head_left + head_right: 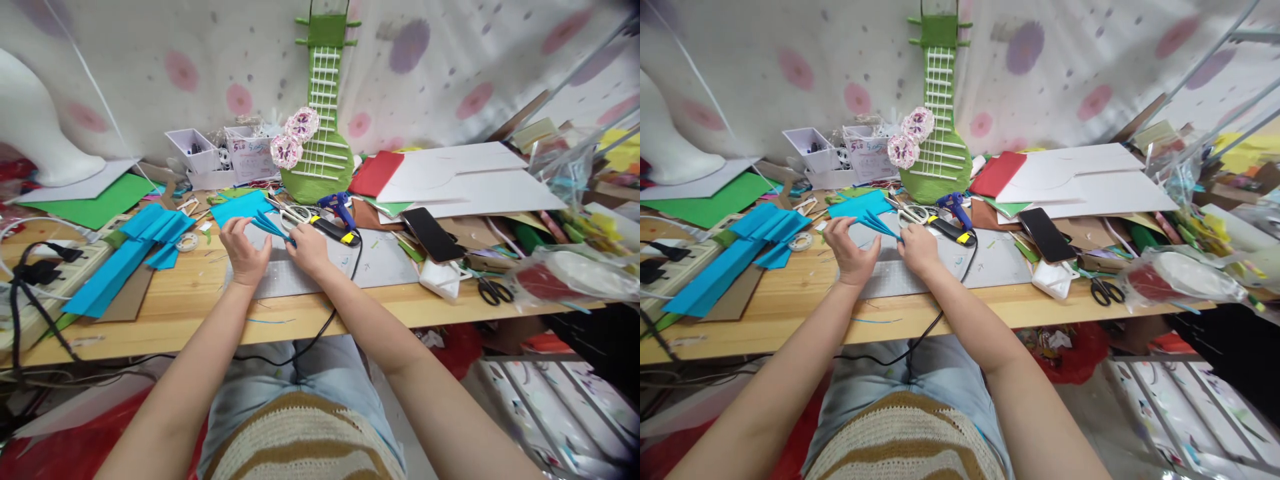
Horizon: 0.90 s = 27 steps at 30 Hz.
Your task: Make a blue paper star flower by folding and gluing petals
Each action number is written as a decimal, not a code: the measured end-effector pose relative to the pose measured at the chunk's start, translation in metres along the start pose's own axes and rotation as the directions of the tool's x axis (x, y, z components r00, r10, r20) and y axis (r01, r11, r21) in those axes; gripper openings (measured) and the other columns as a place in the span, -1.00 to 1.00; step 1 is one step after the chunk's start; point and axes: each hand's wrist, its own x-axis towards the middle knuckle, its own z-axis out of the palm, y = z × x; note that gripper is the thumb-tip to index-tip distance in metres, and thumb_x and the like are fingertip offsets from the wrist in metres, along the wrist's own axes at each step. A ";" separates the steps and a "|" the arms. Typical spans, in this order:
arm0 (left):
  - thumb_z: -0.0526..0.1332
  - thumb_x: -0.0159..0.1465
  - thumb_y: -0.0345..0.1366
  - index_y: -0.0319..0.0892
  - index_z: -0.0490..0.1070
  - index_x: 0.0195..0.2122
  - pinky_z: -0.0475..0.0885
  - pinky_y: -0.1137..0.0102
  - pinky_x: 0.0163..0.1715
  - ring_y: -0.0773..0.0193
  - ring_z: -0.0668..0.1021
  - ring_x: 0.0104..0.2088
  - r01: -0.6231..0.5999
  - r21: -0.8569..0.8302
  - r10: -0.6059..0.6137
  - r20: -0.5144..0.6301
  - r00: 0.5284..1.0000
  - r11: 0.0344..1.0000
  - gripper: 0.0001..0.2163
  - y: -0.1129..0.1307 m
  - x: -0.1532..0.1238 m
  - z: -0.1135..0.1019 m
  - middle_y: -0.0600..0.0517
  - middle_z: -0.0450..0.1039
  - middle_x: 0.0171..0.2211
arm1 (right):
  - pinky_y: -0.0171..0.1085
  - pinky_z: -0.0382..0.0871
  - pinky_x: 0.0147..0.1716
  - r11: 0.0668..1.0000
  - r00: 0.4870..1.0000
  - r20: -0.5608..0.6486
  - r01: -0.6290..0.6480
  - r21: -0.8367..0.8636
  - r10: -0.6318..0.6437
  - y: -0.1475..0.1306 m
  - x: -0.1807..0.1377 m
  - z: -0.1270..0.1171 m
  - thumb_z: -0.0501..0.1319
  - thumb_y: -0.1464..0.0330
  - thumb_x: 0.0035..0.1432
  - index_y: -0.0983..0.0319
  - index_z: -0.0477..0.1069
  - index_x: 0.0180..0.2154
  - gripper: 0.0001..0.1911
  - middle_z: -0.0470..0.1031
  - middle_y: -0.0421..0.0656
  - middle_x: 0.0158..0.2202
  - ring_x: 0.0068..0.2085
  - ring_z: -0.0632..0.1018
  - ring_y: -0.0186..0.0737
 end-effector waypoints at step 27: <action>0.18 0.17 -0.19 -0.09 0.41 -0.34 0.02 0.09 0.10 0.09 0.40 -0.17 -0.126 0.087 0.100 0.255 0.962 0.988 -0.88 0.002 -0.002 0.004 -0.01 0.46 -0.34 | -0.28 0.16 -0.33 0.998 1.000 -0.017 0.006 0.064 -0.005 -0.004 -0.004 0.004 0.10 0.27 0.14 0.22 0.41 -0.32 -0.82 0.43 -0.08 -0.26 -0.20 0.39 -0.16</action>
